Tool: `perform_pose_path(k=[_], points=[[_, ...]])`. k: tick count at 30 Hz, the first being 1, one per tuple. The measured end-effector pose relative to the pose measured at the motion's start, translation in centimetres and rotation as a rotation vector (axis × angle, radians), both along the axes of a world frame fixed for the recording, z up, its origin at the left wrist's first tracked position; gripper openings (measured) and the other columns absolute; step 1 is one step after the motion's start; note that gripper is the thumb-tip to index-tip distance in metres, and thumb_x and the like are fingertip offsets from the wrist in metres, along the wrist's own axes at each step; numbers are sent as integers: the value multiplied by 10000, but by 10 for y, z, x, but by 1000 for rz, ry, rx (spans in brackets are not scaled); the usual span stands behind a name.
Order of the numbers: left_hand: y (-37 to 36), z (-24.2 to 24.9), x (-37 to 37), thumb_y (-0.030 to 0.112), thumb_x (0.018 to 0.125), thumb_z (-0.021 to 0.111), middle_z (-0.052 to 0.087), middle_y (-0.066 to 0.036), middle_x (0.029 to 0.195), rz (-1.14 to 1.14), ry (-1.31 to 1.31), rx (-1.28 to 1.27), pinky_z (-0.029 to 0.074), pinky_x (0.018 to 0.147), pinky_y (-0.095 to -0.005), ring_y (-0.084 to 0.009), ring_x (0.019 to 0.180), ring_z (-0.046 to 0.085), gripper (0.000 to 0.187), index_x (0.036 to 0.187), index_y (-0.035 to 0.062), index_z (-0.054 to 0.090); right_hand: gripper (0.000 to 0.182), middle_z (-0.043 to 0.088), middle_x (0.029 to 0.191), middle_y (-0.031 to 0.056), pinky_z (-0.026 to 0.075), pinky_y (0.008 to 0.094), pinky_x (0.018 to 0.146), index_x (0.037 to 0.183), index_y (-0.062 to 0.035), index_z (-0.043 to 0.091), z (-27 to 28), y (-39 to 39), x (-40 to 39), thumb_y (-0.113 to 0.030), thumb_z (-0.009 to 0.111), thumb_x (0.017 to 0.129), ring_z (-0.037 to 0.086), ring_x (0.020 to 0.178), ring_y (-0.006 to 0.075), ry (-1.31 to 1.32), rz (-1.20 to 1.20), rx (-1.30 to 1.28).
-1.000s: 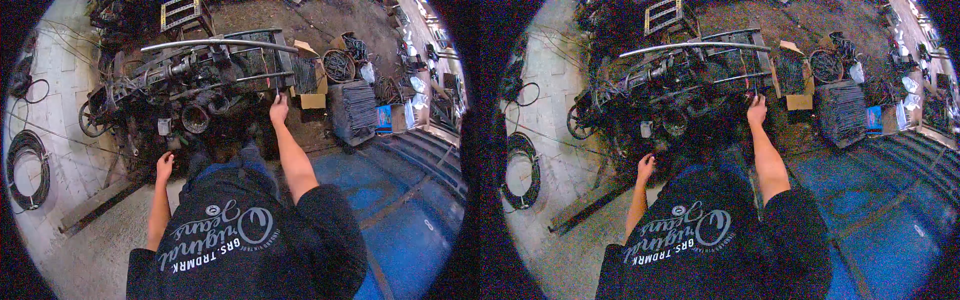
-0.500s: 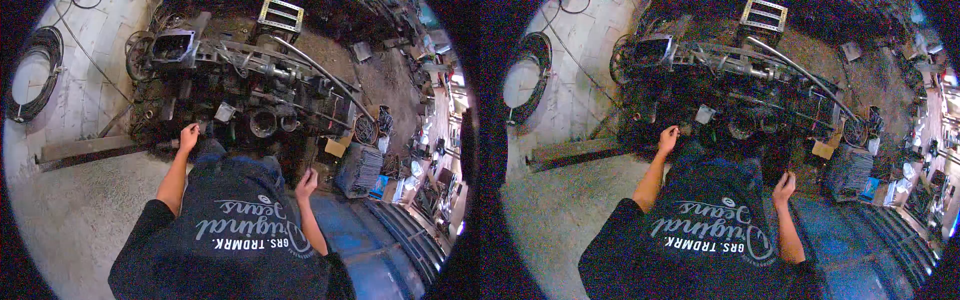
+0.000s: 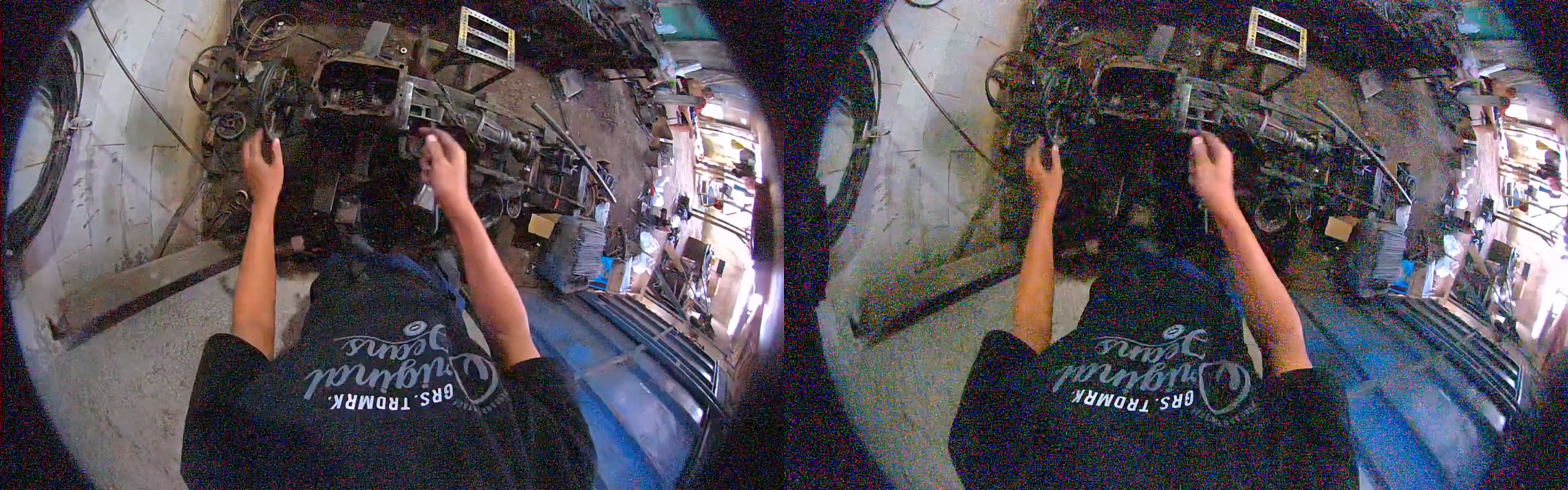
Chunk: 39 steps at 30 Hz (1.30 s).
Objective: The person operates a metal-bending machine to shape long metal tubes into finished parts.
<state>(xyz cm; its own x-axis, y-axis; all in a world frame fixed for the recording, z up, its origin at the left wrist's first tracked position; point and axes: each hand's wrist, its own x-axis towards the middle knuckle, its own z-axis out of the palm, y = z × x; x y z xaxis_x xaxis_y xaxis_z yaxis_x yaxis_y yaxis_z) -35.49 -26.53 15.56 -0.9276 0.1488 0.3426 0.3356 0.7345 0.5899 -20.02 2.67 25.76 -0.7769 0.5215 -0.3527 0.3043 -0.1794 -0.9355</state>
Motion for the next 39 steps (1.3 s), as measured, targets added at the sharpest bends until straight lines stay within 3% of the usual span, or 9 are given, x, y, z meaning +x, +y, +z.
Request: perform_pose_path(k=[4,11,15,20,26,34,36,38,39], points=[[7,-10,-95,542,855,509,432,-267,1293,94,-182,-45,343,991,-454,-398,1188,415,742,1285,-53,408,231,337,628,-37,239,212,390,1071,-87,537,-30,-52,-24,-257,419,968,309,461,63,-300,-24,-404],[35,-44,-169,560,823,518,628,-276,848,118,-404,-95,453,784,-475,-431,855,601,594,906,-12,658,206,357,616,-14,237,242,362,977,-79,532,-55,-80,-49,-240,404,969,326,431,84,-377,-54,-324],[46,-31,-169,594,820,486,620,-294,864,124,-380,8,449,781,-475,-422,856,604,657,863,-39,657,197,365,613,-5,243,250,359,958,-73,528,-63,-80,-58,-231,410,959,338,427,97,-397,-75,-352],[48,-36,-194,645,832,411,610,-315,923,74,-696,-36,441,802,-484,-433,924,583,770,844,-88,647,177,375,615,10,243,257,360,933,-71,519,-66,-93,-76,-206,407,949,339,424,112,-370,-174,-373],[51,-47,-177,676,848,339,612,-307,940,189,-474,-89,440,823,-499,-449,918,579,820,886,-79,655,157,379,615,22,246,280,367,906,-80,498,-69,-114,-90,-187,391,947,341,425,135,-343,-283,-415],[45,-54,-153,667,862,320,609,-310,905,297,-530,14,443,771,-515,-449,875,583,838,882,-110,633,178,375,583,1,281,286,390,918,-86,525,-47,-82,-82,-225,418,948,382,438,143,-330,-302,-425],[39,-62,-149,665,862,330,607,-311,876,364,-551,63,442,744,-516,-450,847,581,832,840,-110,631,225,572,594,93,443,357,454,873,-33,619,-35,-58,-66,-202,472,899,578,531,233,-409,-14,-104],[38,-55,-150,629,870,378,617,-283,864,377,-656,57,443,743,-497,-430,838,589,750,852,-78,631,236,638,719,189,504,401,616,938,2,630,-17,-18,-42,-189,507,876,637,680,332,-400,319,630],[42,-39,-141,607,872,403,623,-262,869,317,-478,168,444,747,-482,-414,845,592,700,874,-56,629,247,634,780,218,497,414,691,947,10,630,-1,-2,-35,-200,528,865,629,751,360,-467,359,744]])
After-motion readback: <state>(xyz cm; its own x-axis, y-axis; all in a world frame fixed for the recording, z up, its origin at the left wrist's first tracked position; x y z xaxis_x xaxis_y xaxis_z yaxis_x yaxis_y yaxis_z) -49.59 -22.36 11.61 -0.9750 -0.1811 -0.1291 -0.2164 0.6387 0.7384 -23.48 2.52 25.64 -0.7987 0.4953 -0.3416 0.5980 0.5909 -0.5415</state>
